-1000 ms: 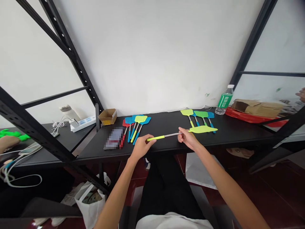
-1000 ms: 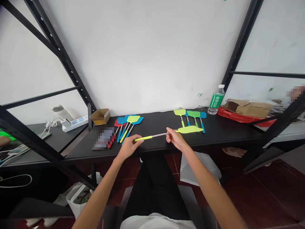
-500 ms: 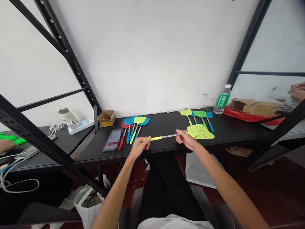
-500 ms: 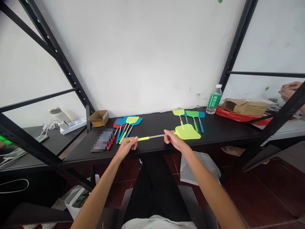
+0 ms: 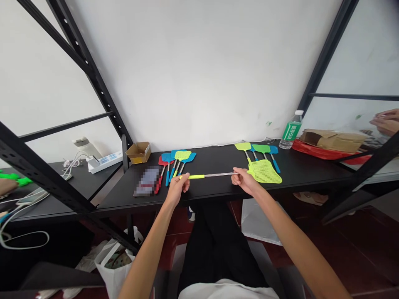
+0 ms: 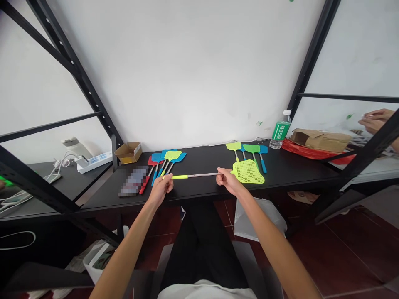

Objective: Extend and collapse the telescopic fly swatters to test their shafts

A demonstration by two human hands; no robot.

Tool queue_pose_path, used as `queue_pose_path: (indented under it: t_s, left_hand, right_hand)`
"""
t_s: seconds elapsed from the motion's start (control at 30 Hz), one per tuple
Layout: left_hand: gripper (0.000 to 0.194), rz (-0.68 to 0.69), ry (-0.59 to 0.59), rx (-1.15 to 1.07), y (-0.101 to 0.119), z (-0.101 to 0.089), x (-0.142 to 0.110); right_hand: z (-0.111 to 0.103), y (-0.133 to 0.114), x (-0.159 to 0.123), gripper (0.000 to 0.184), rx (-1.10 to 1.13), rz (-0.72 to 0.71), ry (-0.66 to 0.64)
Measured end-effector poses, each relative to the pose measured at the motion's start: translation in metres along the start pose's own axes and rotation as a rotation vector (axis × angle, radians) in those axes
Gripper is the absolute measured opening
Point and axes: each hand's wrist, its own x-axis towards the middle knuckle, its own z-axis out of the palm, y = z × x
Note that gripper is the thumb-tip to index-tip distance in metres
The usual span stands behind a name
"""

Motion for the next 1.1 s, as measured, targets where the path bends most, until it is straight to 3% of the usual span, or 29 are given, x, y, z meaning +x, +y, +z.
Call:
queue_pose_path:
  t_s: [0.17,0.33,0.57,0.77,1.1]
  left_hand:
    - [0.031,0.017,0.002,-0.117,0.001,-0.003,0.002]
    - [0.03,0.059,-0.017,-0.153,0.001,-0.004,0.001]
    - [0.036,0.179,-0.141,0.382,0.001,0.007,-0.007]
    - [0.037,0.447,0.097,0.91,-0.003,0.02,-0.012]
    - [0.04,0.409,0.132,1.059,-0.006,0.023,-0.011]
  right_hand:
    - [0.005,-0.003,-0.001,0.044,0.067,0.007,0.055]
    - [0.006,-0.004,-0.001,0.04,0.106,0.014,0.078]
    - [0.003,-0.002,-0.001,0.051,-0.004,0.023,0.014]
    - [0.001,0.0,0.0,0.053,-0.033,0.028,0.028]
    - [-0.003,0.004,0.003,0.054,-0.035,0.029,0.032]
